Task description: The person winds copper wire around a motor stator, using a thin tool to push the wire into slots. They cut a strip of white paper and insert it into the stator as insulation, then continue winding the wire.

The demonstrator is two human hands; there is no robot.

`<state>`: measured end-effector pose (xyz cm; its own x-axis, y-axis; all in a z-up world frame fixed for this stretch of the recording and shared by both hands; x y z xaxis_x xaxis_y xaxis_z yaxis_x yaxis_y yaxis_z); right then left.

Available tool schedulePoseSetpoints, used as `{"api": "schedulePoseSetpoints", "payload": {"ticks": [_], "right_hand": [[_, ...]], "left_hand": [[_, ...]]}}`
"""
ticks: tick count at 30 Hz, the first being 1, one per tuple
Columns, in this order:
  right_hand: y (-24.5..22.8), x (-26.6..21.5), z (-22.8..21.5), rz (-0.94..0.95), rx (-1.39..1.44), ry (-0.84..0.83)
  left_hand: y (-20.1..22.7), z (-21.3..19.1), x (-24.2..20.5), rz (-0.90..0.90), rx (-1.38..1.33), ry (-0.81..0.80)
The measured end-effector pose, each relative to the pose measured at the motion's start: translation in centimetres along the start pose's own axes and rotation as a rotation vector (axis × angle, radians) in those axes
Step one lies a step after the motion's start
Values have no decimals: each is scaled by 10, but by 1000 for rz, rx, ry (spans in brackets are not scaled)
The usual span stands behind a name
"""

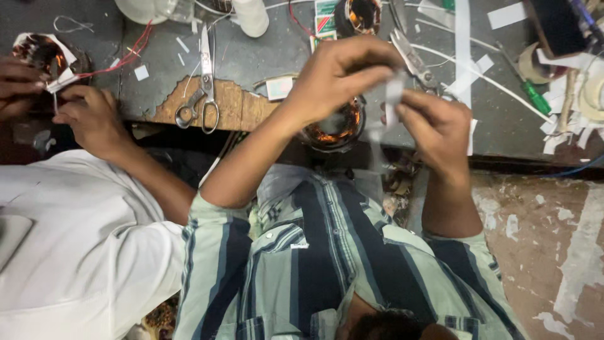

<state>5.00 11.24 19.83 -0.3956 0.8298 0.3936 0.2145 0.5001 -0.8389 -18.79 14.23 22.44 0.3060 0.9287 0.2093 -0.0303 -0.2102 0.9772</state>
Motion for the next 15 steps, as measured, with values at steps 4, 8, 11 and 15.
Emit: {"api": "schedulePoseSetpoints", "payload": {"ticks": [4, 8, 11, 15], "right_hand": [[43, 5, 12, 199, 477, 250], [64, -4, 17, 326, 718, 399], [65, -2, 22, 361, 696, 397], [63, -2, 31, 297, 741, 375]], "left_hand": [[-33, -11, -46, -165, 649, 305], [-60, -9, -61, -300, 872, 261], [-62, -19, -41, -135, 720, 137], [-58, -26, -27, -167, 714, 10]]}}
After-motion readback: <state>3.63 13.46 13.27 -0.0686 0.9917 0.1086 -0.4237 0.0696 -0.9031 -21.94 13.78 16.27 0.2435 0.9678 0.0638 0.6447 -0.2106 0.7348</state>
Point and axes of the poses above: each hand's wrist, its own x-axis towards the middle knuckle, its own z-axis out of the palm, y = z × x, the point moved 2 cm from there along x, towards the middle knuckle, and after that the axes turned 12 degrees about -z, right-handed, at the moved point
